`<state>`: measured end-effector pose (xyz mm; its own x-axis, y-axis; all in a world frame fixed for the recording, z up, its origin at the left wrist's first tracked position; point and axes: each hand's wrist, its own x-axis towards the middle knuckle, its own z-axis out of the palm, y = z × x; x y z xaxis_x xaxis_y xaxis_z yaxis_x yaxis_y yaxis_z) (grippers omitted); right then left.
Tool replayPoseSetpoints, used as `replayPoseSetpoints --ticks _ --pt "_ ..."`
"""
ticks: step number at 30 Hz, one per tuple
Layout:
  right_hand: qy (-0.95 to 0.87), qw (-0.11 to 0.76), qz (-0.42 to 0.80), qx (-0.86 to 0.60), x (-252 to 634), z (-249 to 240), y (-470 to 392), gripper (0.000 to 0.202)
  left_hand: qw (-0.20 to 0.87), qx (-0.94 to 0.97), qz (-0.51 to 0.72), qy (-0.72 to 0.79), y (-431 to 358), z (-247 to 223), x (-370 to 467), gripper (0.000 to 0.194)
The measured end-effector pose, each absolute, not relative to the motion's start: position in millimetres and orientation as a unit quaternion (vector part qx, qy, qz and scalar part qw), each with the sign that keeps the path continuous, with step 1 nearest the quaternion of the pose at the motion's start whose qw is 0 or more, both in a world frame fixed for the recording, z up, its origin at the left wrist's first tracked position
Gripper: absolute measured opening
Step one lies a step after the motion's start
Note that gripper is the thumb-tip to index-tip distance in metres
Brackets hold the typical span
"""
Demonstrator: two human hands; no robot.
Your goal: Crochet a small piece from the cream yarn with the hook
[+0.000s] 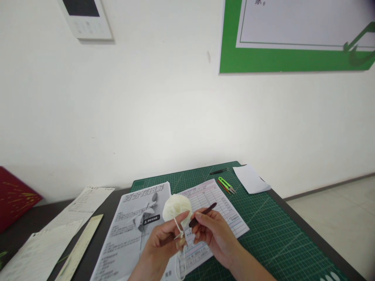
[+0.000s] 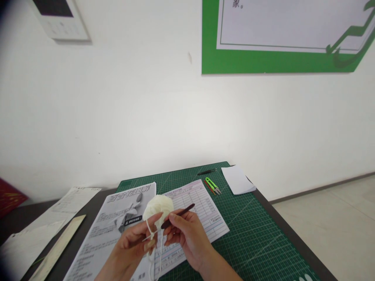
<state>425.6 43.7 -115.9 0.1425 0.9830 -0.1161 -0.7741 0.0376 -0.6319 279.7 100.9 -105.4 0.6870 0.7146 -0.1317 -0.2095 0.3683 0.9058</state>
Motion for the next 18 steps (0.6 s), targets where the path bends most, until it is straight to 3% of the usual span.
replayPoseSetpoints --ticks 18 --pt "-0.184 0.714 0.608 -0.294 424.4 -121.0 45.0 0.018 0.764 0.489 0.312 0.284 98.8 -117.9 283.5 0.048"
